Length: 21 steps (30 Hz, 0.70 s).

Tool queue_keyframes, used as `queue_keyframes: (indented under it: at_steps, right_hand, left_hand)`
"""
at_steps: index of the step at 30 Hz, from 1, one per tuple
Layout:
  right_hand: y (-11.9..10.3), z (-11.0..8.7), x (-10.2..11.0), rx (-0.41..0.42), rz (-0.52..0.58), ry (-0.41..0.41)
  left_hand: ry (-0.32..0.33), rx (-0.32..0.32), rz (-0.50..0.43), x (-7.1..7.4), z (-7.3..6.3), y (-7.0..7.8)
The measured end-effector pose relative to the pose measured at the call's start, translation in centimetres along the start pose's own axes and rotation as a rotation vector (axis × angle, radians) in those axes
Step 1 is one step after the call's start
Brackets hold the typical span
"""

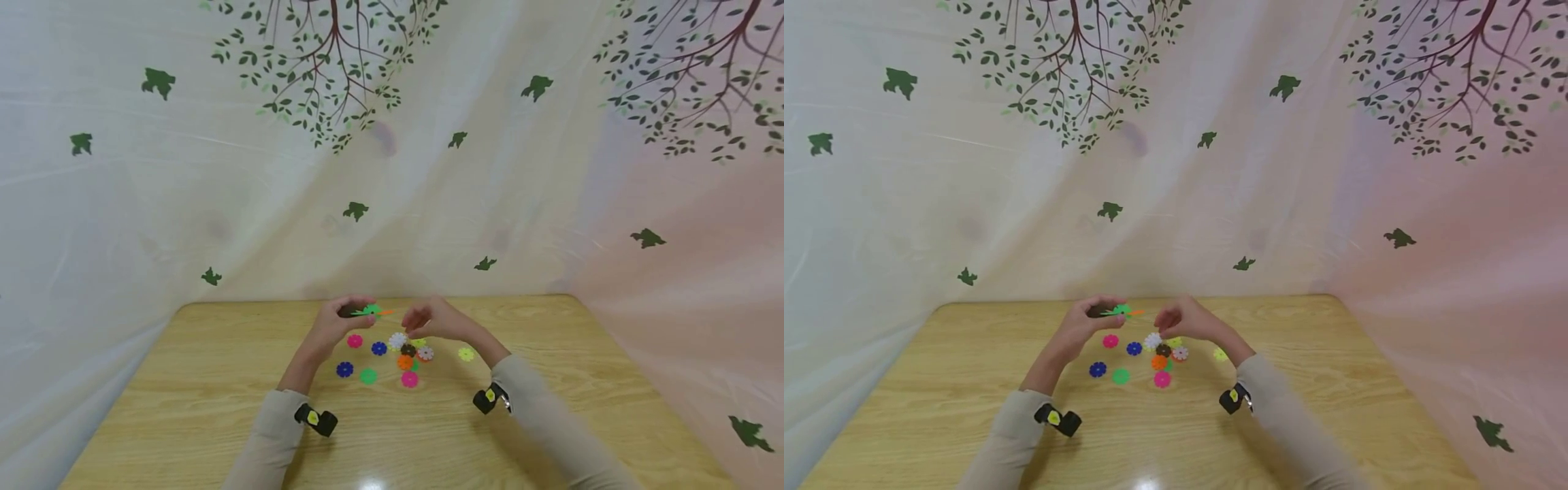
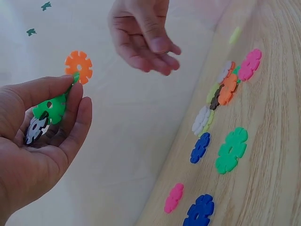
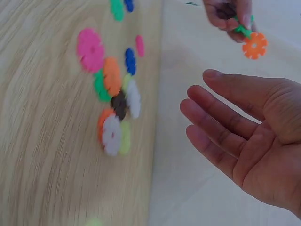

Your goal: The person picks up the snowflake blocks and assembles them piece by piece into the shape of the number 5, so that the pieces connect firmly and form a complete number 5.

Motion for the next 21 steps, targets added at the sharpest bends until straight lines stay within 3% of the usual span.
queue_keyframes:
  at_steps: [12,21]
  right_hand:
    - [3.0,-4.3,1.8,-0.097,-0.269,-0.204]
    - [5.2,-6.9,3.2,-0.164,-0.294,-0.21]
  left_hand:
    - [-0.033,-0.061,-0.021,-0.2,-0.3,0.4]
    - [-0.042,-0.068,-0.032,-0.3,-0.3,0.5]
Point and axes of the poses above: each hand's wrist, its own z-axis towards the middle knuckle, its own x-axis out of the back of the hand, y = z × x, the point moved 7 cm from there along z, towards the middle knuckle, and after that the axes turned 10 degrees about x, right-handed, at the moved point
